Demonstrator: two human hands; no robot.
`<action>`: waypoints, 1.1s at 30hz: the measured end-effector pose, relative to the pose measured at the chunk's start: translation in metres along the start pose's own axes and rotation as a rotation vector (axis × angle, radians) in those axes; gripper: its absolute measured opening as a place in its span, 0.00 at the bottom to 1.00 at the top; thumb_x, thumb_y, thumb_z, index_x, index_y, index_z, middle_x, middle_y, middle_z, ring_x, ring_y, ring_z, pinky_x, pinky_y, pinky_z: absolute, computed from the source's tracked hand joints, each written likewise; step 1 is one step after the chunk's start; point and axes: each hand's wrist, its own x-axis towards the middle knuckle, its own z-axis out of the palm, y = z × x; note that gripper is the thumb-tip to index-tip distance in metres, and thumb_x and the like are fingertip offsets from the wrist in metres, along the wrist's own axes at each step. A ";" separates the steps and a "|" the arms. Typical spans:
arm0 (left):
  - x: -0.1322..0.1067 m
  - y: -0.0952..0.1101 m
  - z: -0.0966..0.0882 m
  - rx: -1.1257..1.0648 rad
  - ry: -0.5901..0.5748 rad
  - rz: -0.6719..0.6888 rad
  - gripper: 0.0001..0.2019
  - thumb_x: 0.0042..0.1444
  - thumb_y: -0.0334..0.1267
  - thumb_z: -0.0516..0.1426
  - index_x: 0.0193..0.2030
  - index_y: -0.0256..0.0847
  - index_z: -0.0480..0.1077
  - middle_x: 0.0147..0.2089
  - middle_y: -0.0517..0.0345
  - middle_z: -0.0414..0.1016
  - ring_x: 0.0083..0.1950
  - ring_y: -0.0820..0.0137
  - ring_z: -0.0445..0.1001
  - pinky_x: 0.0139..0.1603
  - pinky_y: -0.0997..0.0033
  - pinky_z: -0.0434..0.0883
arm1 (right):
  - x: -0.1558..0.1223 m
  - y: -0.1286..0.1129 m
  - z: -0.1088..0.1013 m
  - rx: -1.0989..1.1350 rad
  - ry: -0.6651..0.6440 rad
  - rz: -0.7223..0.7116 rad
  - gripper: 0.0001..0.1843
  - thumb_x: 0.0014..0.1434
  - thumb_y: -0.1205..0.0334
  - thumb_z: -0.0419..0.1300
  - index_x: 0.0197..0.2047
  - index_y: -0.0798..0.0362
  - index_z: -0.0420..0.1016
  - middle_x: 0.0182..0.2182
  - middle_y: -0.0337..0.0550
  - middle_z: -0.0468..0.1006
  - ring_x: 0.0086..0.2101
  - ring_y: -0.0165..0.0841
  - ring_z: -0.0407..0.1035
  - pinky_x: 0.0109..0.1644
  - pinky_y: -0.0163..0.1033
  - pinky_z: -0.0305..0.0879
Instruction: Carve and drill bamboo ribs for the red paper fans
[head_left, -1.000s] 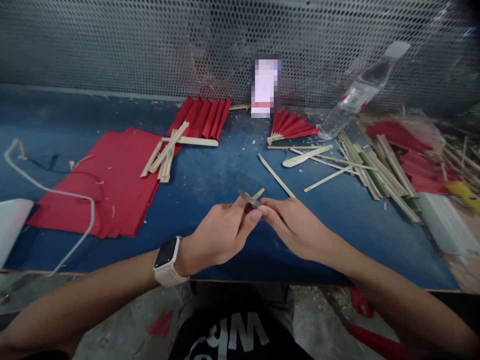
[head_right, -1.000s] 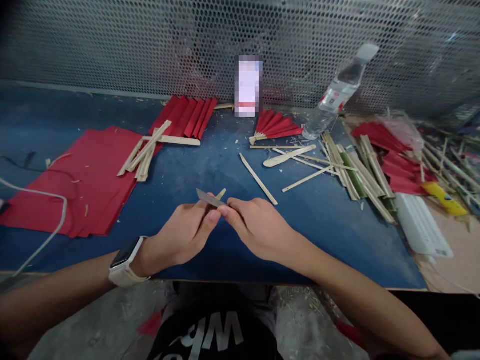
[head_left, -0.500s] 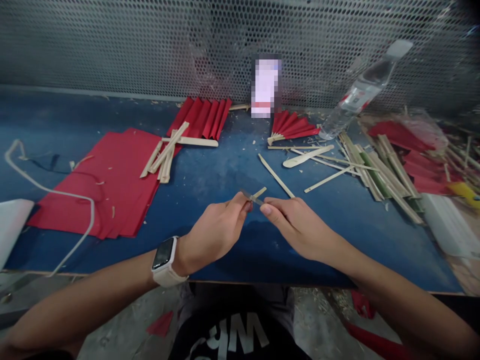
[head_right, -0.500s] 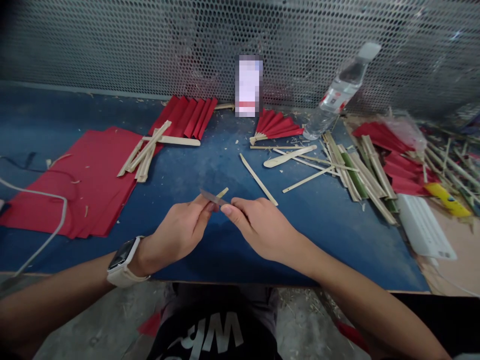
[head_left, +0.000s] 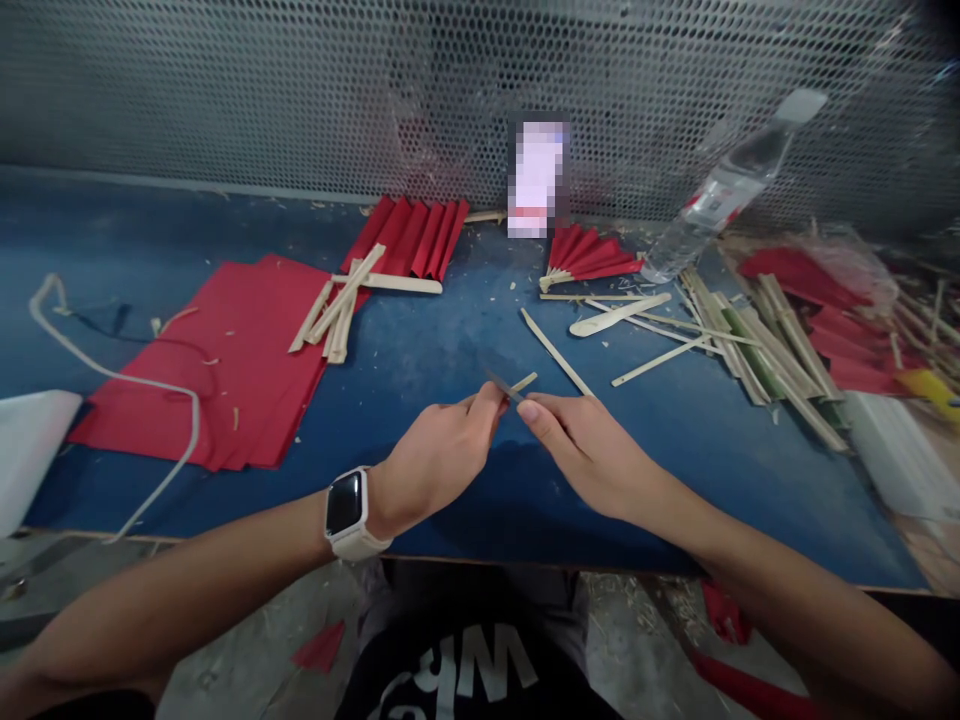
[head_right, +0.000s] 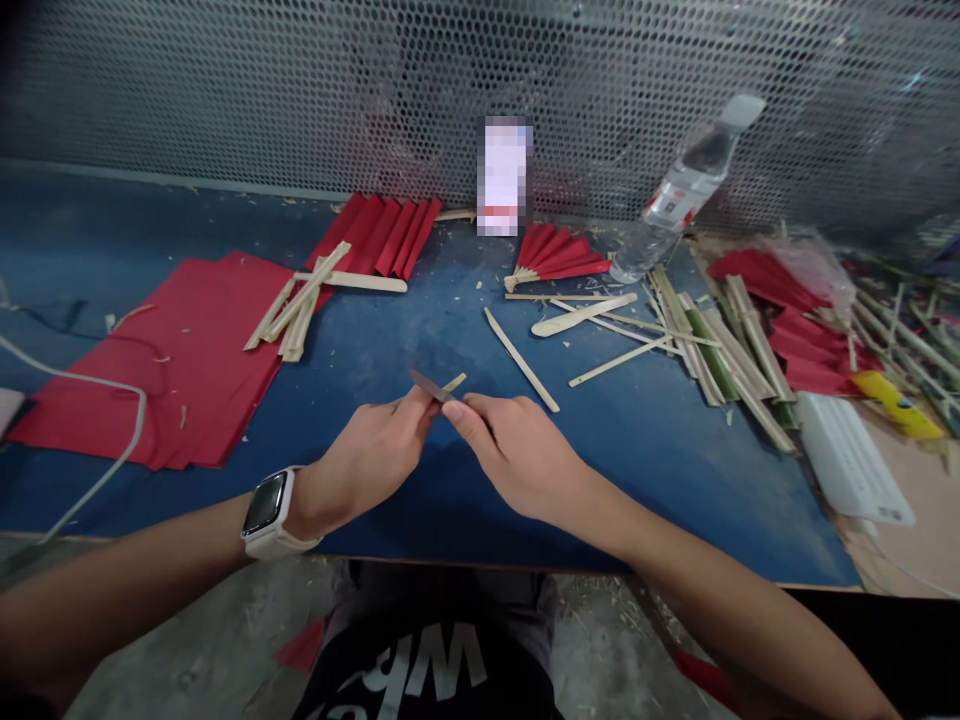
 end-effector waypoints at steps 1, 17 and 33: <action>0.001 0.000 -0.001 -0.010 0.002 -0.015 0.18 0.78 0.37 0.42 0.62 0.36 0.68 0.37 0.50 0.83 0.30 0.66 0.81 0.26 0.72 0.69 | 0.000 0.001 0.000 -0.001 0.011 -0.008 0.37 0.75 0.33 0.41 0.30 0.56 0.63 0.25 0.39 0.66 0.27 0.23 0.56 0.35 0.35 0.47; 0.006 0.001 -0.016 -0.304 -0.038 -0.035 0.13 0.72 0.32 0.43 0.52 0.39 0.68 0.33 0.56 0.81 0.27 0.67 0.78 0.28 0.69 0.67 | -0.001 0.004 -0.004 -0.020 -0.032 -0.036 0.39 0.75 0.31 0.41 0.30 0.56 0.65 0.23 0.37 0.64 0.25 0.23 0.56 0.34 0.35 0.46; 0.008 0.011 -0.032 -0.776 -0.066 -0.080 0.21 0.75 0.45 0.49 0.28 0.43 0.59 0.25 0.69 0.56 0.24 0.77 0.57 0.29 0.73 0.63 | -0.005 0.009 -0.016 -0.018 -0.081 -0.146 0.33 0.76 0.39 0.49 0.30 0.58 0.66 0.23 0.34 0.62 0.24 0.19 0.54 0.31 0.32 0.47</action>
